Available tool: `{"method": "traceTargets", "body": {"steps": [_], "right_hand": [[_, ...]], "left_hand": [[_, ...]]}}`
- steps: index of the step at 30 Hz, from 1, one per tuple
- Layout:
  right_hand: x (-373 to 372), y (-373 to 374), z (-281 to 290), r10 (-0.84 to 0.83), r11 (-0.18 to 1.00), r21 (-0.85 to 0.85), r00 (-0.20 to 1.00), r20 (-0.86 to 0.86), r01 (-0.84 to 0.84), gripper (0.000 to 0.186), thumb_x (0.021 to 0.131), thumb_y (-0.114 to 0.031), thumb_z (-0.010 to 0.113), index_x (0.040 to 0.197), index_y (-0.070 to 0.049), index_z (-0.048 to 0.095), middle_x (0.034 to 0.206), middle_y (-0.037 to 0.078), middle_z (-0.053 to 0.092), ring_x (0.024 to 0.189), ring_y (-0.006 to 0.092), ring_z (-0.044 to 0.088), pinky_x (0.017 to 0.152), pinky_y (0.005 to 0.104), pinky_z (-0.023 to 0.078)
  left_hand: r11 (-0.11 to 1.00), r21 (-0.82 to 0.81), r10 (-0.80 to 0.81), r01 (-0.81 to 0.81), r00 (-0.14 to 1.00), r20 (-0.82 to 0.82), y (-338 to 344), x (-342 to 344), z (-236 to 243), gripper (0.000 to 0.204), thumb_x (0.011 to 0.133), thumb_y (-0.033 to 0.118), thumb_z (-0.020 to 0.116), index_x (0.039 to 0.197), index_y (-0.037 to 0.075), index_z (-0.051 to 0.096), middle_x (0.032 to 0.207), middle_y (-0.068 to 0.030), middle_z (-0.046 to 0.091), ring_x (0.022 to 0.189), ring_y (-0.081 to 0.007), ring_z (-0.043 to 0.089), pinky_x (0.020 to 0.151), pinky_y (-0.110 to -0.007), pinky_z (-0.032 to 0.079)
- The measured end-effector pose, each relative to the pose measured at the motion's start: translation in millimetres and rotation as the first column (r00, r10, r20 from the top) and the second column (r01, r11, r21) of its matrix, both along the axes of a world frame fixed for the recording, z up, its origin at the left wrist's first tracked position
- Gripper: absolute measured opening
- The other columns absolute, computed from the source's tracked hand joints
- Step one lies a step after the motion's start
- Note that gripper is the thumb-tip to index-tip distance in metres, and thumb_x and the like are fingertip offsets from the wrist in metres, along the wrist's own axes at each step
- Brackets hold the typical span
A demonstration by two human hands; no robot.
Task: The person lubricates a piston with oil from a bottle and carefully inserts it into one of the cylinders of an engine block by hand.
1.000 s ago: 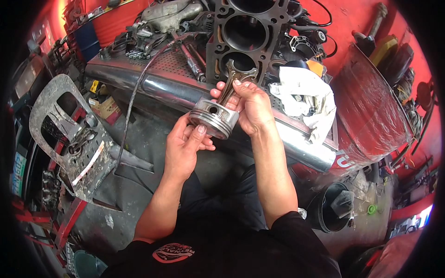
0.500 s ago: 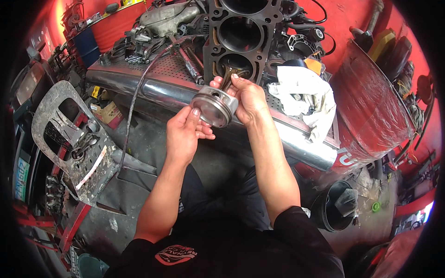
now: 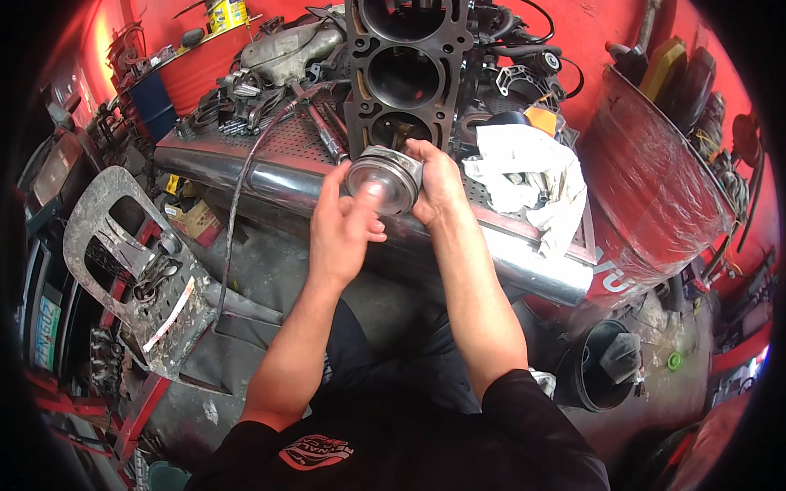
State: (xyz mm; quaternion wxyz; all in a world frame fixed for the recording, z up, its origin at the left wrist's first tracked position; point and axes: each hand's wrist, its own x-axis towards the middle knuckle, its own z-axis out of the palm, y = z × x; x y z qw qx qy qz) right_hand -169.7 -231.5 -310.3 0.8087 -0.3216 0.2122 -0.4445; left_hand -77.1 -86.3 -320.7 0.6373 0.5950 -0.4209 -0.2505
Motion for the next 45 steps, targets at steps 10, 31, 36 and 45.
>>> {"method": "traceTargets", "body": {"steps": [10,31,36,45], "right_hand": [[-5.8,-11.5,-7.0,0.142,0.988,-0.067,0.985,0.098,-0.136,0.034,0.105,-0.029,0.052,0.111,0.003,0.061,0.1,0.014,0.068,0.091,0.0261,0.069,0.089,0.0432,0.059],[-34.6,17.6,-6.8,0.242,0.963,-0.139,0.968,0.06,-0.232,0.032,0.111,-0.033,0.049,0.103,-0.006,0.064,0.098,0.006,0.068,0.09,0.0163,0.064,0.088,0.0351,0.051],[-38.7,54.6,19.4,0.054,0.963,-0.255,0.989,-0.135,-0.087,0.033,0.111,-0.029,0.05,0.115,0.0,0.065,0.108,0.006,0.069,0.098,0.0111,0.063,0.09,0.0312,0.051],[-35.5,49.7,-1.7,-0.125,0.924,-0.363,0.992,0.019,0.123,0.029,0.107,-0.022,0.061,0.124,0.001,0.064,0.11,0.002,0.067,0.1,0.0075,0.059,0.091,0.0252,0.049]], "left_hand": [[0.932,-0.036,0.309,-0.36,0.739,0.599,-23.9,-19.7,23.0,0.101,0.071,0.051,0.09,0.141,-0.001,0.038,0.113,-0.0333,0.069,0.103,-0.0491,0.069,0.089,-0.054,0.056],[0.853,-0.053,0.429,-0.519,0.641,0.636,-55.0,-34.5,32.3,0.101,0.072,0.051,0.089,0.143,-0.003,0.041,0.104,-0.0322,0.071,0.097,-0.0505,0.071,0.086,-0.055,0.056],[0.836,-0.042,0.451,-0.547,0.642,0.62,-57.4,-27.4,30.3,0.099,0.074,0.051,0.087,0.143,-0.003,0.039,0.102,-0.0323,0.071,0.097,-0.0508,0.07,0.085,-0.055,0.056],[0.856,-0.078,0.452,-0.511,0.666,0.594,-65.2,-43.5,32.0,0.101,0.076,0.059,0.086,0.141,-0.004,0.04,0.105,-0.0337,0.07,0.097,-0.0532,0.069,0.085,-0.056,0.055]]}}
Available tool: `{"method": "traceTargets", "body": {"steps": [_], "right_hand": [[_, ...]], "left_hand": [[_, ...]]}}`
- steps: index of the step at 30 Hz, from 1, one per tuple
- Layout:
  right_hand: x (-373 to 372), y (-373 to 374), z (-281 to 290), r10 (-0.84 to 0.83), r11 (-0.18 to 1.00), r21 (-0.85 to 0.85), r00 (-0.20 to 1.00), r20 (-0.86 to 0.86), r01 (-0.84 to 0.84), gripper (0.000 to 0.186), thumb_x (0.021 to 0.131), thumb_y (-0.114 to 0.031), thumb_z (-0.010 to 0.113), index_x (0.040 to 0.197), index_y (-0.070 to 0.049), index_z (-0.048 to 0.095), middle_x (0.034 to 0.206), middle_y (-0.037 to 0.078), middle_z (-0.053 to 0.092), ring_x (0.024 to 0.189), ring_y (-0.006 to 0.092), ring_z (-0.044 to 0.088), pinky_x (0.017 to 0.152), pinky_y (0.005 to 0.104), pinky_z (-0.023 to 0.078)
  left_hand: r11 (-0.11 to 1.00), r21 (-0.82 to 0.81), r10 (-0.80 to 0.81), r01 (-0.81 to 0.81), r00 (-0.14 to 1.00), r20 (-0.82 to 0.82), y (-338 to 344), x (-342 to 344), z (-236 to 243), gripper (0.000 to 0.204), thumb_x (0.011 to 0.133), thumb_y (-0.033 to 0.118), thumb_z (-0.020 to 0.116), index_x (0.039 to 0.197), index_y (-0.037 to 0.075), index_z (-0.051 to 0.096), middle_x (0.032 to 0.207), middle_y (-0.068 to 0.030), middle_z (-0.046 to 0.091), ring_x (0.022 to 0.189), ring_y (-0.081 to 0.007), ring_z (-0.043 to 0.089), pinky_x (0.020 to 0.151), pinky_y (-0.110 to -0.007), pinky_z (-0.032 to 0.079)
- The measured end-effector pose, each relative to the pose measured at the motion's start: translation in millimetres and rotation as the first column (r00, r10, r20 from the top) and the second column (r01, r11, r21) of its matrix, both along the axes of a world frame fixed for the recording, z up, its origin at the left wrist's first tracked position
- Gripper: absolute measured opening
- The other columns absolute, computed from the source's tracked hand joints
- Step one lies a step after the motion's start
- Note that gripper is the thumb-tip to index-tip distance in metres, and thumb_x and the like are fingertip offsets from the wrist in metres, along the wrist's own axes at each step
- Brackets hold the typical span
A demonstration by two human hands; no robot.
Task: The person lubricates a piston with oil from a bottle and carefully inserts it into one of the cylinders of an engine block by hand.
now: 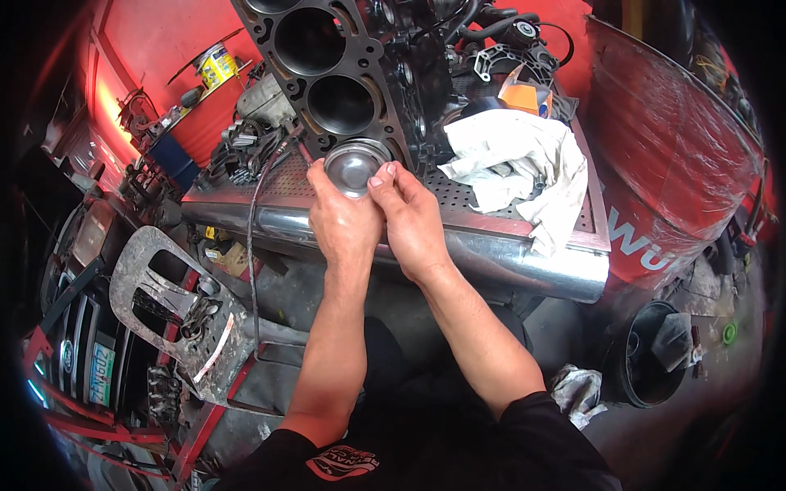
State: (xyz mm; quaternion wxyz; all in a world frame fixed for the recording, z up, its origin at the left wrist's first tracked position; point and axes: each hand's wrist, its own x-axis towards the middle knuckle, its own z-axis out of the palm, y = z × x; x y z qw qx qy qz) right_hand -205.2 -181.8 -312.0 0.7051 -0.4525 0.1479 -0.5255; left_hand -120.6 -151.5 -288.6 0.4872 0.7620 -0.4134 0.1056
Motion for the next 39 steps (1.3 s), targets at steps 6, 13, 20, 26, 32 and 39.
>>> {"method": "traceTargets", "body": {"steps": [6,13,20,26,32,39], "right_hand": [[5.9,9.3,-6.7,-0.118,0.992,-0.062,0.987,-0.106,0.112,0.063,0.104,-0.023,0.067,0.15,0.012,0.043,0.13,0.013,0.066,0.117,0.0124,0.06,0.101,0.0258,0.047],[-2.4,7.6,-15.3,-0.079,0.993,-0.091,0.992,-0.098,0.07,0.073,0.102,-0.022,0.069,0.155,0.014,0.033,0.142,0.018,0.06,0.13,0.0172,0.056,0.111,0.0285,0.042],[-7.5,-0.9,-27.9,-0.003,0.993,-0.119,1.0,0.001,0.003,0.075,0.101,-0.019,0.071,0.156,0.013,0.031,0.148,0.018,0.055,0.135,0.0181,0.053,0.114,0.03,0.041],[-13.4,-1.4,-13.3,-0.059,0.975,-0.22,0.98,-0.19,0.016,0.074,0.101,-0.023,0.072,0.154,0.014,0.035,0.144,0.018,0.058,0.129,0.0161,0.057,0.11,0.029,0.044],[-13.7,-14.2,-29.5,-0.134,0.953,-0.297,0.965,-0.224,0.063,0.065,0.1,-0.025,0.074,0.149,0.009,0.048,0.144,0.014,0.052,0.126,0.0175,0.058,0.107,0.0309,0.047],[-4.2,-9.7,-29.5,-0.241,0.928,-0.333,0.951,-0.191,0.169,0.059,0.1,-0.022,0.073,0.146,0.007,0.051,0.138,0.012,0.048,0.122,0.0187,0.058,0.106,0.0319,0.049]], "left_hand": [[1.0,0.01,-0.026,0.027,0.995,-0.092,4.8,3.3,-0.2,0.099,0.078,0.054,0.086,0.144,-0.005,0.039,0.114,-0.0347,0.068,0.106,-0.0522,0.067,0.09,-0.055,0.054],[0.995,-0.056,-0.092,0.086,0.987,-0.13,3.1,1.9,-5.2,0.098,0.079,0.048,0.086,0.146,-0.004,0.037,0.117,-0.0334,0.067,0.109,-0.0512,0.067,0.092,-0.054,0.053],[0.999,-0.019,-0.045,0.043,0.992,-0.119,-3.4,1.3,-5.1,0.097,0.078,0.045,0.086,0.147,-0.004,0.037,0.12,-0.034,0.066,0.111,-0.0506,0.066,0.094,-0.053,0.053],[0.996,-0.033,-0.086,0.083,0.991,-0.105,-3.9,4.3,-8.1,0.098,0.078,0.045,0.086,0.146,-0.004,0.036,0.123,-0.0332,0.064,0.112,-0.0502,0.065,0.096,-0.053,0.052],[0.989,-0.096,-0.128,0.116,0.983,-0.132,-9.2,4.8,-13.6,0.097,0.079,0.044,0.085,0.146,-0.004,0.036,0.122,-0.0331,0.064,0.112,-0.0511,0.064,0.095,-0.053,0.052],[0.989,-0.05,-0.147,0.141,0.978,-0.147,-8.2,9.4,-11.2,0.098,0.08,0.046,0.085,0.147,-0.004,0.034,0.121,-0.0337,0.064,0.11,-0.0512,0.065,0.094,-0.054,0.052]]}}
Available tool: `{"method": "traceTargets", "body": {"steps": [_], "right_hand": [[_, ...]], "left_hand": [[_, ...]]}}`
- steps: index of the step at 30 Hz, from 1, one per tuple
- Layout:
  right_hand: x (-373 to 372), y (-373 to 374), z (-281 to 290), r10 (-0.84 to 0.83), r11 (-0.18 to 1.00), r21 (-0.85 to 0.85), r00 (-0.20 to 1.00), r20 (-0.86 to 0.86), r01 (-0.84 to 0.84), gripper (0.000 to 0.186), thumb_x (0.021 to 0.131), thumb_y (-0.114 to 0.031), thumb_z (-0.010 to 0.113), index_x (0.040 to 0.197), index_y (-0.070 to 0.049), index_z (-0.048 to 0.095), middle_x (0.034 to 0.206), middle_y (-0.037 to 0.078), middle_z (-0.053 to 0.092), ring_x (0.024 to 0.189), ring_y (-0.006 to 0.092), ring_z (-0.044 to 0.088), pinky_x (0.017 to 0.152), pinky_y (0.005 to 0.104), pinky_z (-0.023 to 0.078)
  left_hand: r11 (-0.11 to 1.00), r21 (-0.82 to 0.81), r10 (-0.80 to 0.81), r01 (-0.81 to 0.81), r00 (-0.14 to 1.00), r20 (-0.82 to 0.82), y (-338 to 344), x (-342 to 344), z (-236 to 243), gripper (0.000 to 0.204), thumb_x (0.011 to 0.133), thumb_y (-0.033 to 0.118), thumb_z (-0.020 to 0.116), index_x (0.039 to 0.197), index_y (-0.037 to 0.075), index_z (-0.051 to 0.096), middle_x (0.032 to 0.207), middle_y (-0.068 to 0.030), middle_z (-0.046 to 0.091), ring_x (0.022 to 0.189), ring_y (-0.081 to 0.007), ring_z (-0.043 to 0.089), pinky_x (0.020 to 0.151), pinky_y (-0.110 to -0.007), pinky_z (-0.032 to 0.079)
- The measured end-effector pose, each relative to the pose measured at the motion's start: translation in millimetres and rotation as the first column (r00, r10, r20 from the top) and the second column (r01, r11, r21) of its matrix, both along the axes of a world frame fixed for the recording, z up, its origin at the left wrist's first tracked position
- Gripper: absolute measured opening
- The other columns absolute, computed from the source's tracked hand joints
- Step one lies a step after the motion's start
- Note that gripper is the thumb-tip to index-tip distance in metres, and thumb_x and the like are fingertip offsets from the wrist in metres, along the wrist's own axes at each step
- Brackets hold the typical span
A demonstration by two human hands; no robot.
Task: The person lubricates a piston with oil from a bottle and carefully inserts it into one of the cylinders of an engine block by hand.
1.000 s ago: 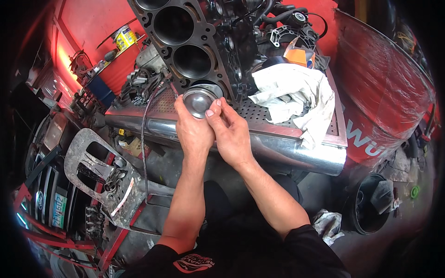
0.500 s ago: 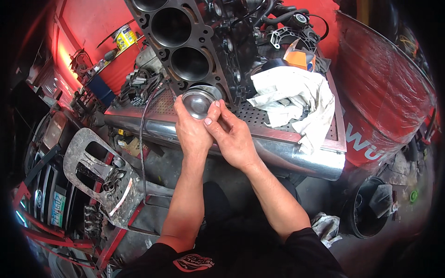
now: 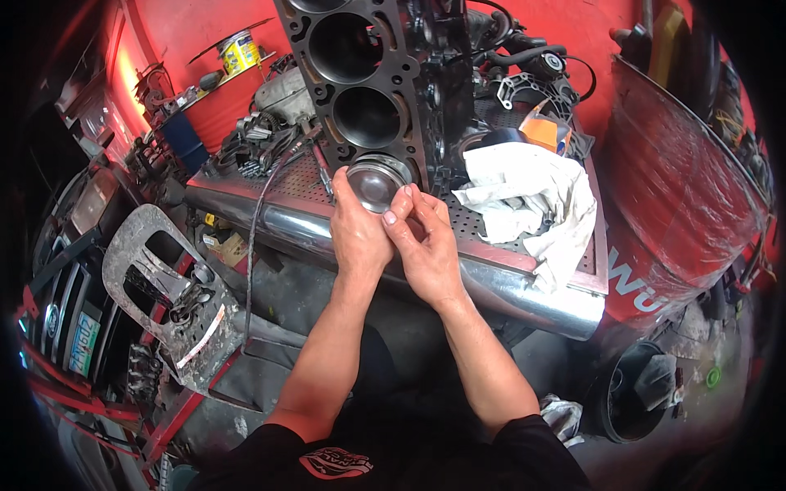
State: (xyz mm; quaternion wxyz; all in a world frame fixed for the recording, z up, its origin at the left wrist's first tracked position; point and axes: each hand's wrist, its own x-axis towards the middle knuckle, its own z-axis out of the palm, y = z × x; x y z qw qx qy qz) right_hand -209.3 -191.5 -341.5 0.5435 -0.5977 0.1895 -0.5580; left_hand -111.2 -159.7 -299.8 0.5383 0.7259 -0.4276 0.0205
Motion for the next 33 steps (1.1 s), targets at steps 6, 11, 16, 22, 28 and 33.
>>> {"method": "traceTargets", "body": {"steps": [6,11,16,22,28,33], "right_hand": [[9.0,4.7,-3.1,-0.064,0.997,-0.052,0.998,0.004,0.064,0.052,0.102,-0.02,0.07,0.143,0.007,0.053,0.135,0.008,0.047,0.12,0.0163,0.057,0.103,0.0308,0.049],[9.1,4.4,-0.8,-0.202,0.976,-0.099,0.976,-0.08,0.194,0.051,0.102,-0.021,0.07,0.143,0.006,0.055,0.13,0.007,0.051,0.114,0.0139,0.056,0.097,0.0282,0.048],[15.9,3.0,-3.9,-0.253,0.967,-0.064,0.962,-0.102,0.247,0.049,0.102,-0.021,0.069,0.141,0.007,0.058,0.13,0.009,0.056,0.116,0.0149,0.056,0.098,0.0281,0.047],[12.1,-15.0,-10.1,-0.311,0.947,-0.095,0.95,-0.026,0.308,0.039,0.101,-0.015,0.071,0.132,0.008,0.065,0.117,0.012,0.067,0.104,0.0171,0.068,0.089,0.0307,0.055],[27.5,-6.2,-1.7,-0.602,0.756,-0.385,0.794,-0.091,0.529,0.04,0.089,-0.001,0.079,0.127,0.004,0.069,0.106,0.014,0.068,0.081,0.0192,0.071,0.072,0.0306,0.058],[33.6,-8.9,-0.6,-0.685,0.671,-0.425,0.727,-0.044,0.607,0.029,0.089,0.001,0.077,0.119,0.004,0.073,0.098,0.012,0.067,0.08,0.0186,0.069,0.07,0.0298,0.057]], "left_hand": [[1.0,-0.025,0.013,-0.009,0.988,0.156,-1.3,4.1,-2.3,0.099,0.081,0.05,0.083,0.144,-0.009,0.033,0.111,-0.0373,0.064,0.103,-0.052,0.067,0.091,-0.055,0.053],[0.999,-0.034,0.009,-0.006,0.996,0.087,-1.5,3.2,-4.2,0.1,0.08,0.049,0.084,0.144,-0.008,0.032,0.107,-0.0369,0.065,0.1,-0.0519,0.068,0.09,-0.055,0.054],[1.0,0.004,0.0,-0.001,0.992,0.125,2.7,5.0,0.2,0.099,0.081,0.048,0.083,0.145,-0.007,0.032,0.102,-0.0355,0.066,0.096,-0.0501,0.068,0.087,-0.055,0.054],[0.994,-0.034,-0.094,0.1,0.986,0.138,4.8,18.4,-6.8,0.091,0.085,0.039,0.083,0.149,-0.003,0.035,0.109,-0.0359,0.066,0.101,-0.0513,0.068,0.088,-0.054,0.054],[0.965,-0.148,-0.199,0.218,0.971,0.133,-2.5,57.7,-22.2,0.063,0.087,0.016,0.083,0.141,0.001,0.055,0.101,-0.0214,0.075,0.082,-0.0236,0.075,0.073,-0.034,0.057],[0.957,-0.185,-0.225,0.224,0.974,0.019,-5.7,49.6,-17.8,0.056,0.087,0.015,0.082,0.136,0.003,0.057,0.091,-0.0204,0.073,0.074,-0.0345,0.071,0.068,-0.043,0.054]]}}
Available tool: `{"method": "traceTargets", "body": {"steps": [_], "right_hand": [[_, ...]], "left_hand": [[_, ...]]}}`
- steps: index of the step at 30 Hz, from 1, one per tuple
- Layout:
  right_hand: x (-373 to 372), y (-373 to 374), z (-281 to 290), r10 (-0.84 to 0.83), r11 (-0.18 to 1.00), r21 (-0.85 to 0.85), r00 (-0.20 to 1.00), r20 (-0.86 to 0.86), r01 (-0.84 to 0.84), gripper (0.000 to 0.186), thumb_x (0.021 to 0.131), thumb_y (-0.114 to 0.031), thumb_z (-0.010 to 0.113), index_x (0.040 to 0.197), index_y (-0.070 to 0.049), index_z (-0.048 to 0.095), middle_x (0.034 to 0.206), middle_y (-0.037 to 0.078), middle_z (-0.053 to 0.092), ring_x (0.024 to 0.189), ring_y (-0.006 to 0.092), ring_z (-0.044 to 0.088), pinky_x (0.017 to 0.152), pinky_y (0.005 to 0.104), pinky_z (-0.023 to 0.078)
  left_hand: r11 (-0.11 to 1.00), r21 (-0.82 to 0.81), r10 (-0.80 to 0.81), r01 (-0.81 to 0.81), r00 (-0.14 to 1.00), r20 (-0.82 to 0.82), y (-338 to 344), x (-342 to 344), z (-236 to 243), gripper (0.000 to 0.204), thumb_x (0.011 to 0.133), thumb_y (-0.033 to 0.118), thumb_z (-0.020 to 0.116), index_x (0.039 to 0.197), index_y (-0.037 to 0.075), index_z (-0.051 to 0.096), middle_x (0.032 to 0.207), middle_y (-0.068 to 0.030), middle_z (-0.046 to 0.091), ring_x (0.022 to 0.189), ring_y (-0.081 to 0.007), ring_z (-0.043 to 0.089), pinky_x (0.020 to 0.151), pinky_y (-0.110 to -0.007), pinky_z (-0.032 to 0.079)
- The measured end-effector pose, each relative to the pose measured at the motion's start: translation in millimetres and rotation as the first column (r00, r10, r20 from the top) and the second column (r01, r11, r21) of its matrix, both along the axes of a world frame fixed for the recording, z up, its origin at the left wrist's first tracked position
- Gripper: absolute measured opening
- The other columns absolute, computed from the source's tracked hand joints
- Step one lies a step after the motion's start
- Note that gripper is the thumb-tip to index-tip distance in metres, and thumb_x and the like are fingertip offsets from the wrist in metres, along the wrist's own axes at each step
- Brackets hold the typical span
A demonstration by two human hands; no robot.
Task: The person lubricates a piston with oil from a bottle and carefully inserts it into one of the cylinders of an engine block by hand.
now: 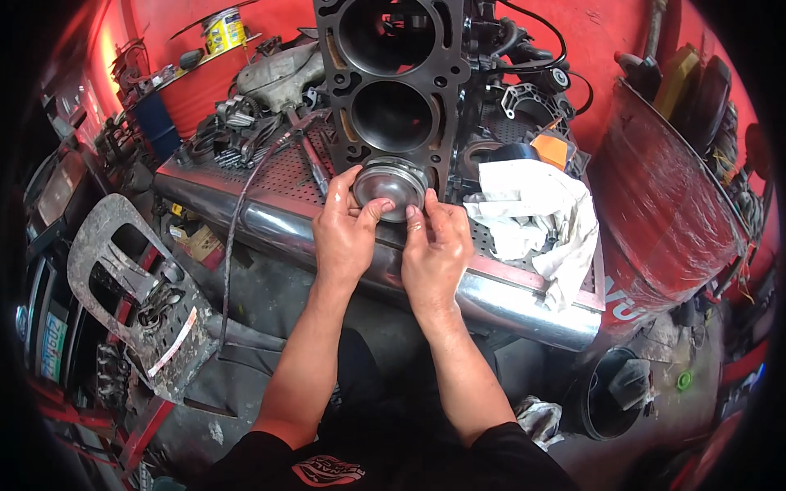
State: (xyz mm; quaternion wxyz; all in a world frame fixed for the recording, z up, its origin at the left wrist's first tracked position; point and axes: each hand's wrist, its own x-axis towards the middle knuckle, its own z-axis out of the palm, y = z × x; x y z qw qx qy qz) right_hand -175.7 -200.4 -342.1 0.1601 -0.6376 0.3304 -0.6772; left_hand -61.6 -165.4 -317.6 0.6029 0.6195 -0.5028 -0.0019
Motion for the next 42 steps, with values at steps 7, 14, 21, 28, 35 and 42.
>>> {"method": "traceTargets", "body": {"steps": [7,14,21,28,35,42], "right_hand": [[4.9,-0.1,3.1,0.004,1.0,0.019,0.999,0.036,-0.004,0.029,0.09,0.003,0.076,0.118,0.005,0.073,0.095,0.011,0.067,0.078,0.0171,0.067,0.067,0.0278,0.055],[1.2,-9.0,-9.1,-0.18,0.972,-0.179,0.973,-0.143,0.154,0.028,0.091,0.001,0.075,0.118,0.006,0.071,0.099,0.014,0.066,0.086,0.0233,0.067,0.076,0.0348,0.054],[15.7,3.9,-5.4,-0.19,0.963,-0.215,0.974,-0.125,0.16,0.057,0.091,0.0,0.072,0.145,0.0,0.054,0.131,0.022,0.057,0.113,0.0357,0.06,0.094,0.0442,0.052],[18.0,5.9,-14.3,-0.211,0.949,-0.289,0.936,-0.281,0.127,0.066,0.093,-0.007,0.07,0.151,0.007,0.042,0.136,0.029,0.054,0.117,0.0443,0.055,0.101,0.0524,0.047],[9.2,47.7,-6.7,0.164,0.986,0.015,0.969,-0.186,-0.164,0.085,0.094,-0.007,0.068,0.163,0.002,0.019,0.162,0.035,0.028,0.152,0.0521,0.028,0.122,0.0546,0.03],[-13.8,75.8,110.0,0.053,0.572,0.693,0.863,0.502,-0.438,0.023,0.102,-0.012,0.065,0.12,0.002,0.07,0.103,0.012,0.072,0.09,0.0197,0.069,0.076,0.0309,0.056]], "left_hand": [[0.988,-0.156,-0.03,0.022,0.998,-0.054,-13.4,2.9,-10.7,0.047,0.086,0.008,0.084,0.125,0.0,0.059,0.072,-0.0083,0.068,0.065,-0.0123,0.066,0.063,-0.029,0.054],[0.998,-0.031,-0.063,0.063,0.998,-0.001,-5.9,15.1,-7.2,0.055,0.084,0.023,0.087,0.124,0.003,0.055,0.074,-0.0119,0.068,0.064,-0.0247,0.067,0.061,-0.039,0.053],[0.88,-0.153,0.471,-0.449,0.793,0.386,9.4,144.7,52.2,0.044,0.096,0.035,0.072,0.122,0.0,0.065,0.083,-0.0168,0.074,0.078,-0.0373,0.073,0.072,-0.048,0.057],[0.811,0.351,0.207,-0.469,0.79,0.576,-76.4,244.7,65.4,0.063,0.094,0.039,0.07,0.138,-0.005,0.056,0.123,-0.0336,0.067,0.12,-0.0464,0.064,0.102,-0.051,0.051],[0.688,0.718,0.111,0.109,0.961,-0.252,-149.7,297.6,40.6,0.018,0.102,0.022,0.064,0.094,0.007,0.069,0.065,-0.0016,0.059,0.048,-0.0155,0.052,0.041,-0.034,0.04],[0.695,0.691,0.345,0.199,0.751,-0.563,-89.3,315.6,94.0,0.011,0.102,0.02,0.059,0.094,0.014,0.063,0.064,0.0035,0.049,0.046,-0.0115,0.039,0.042,-0.029,0.033]]}}
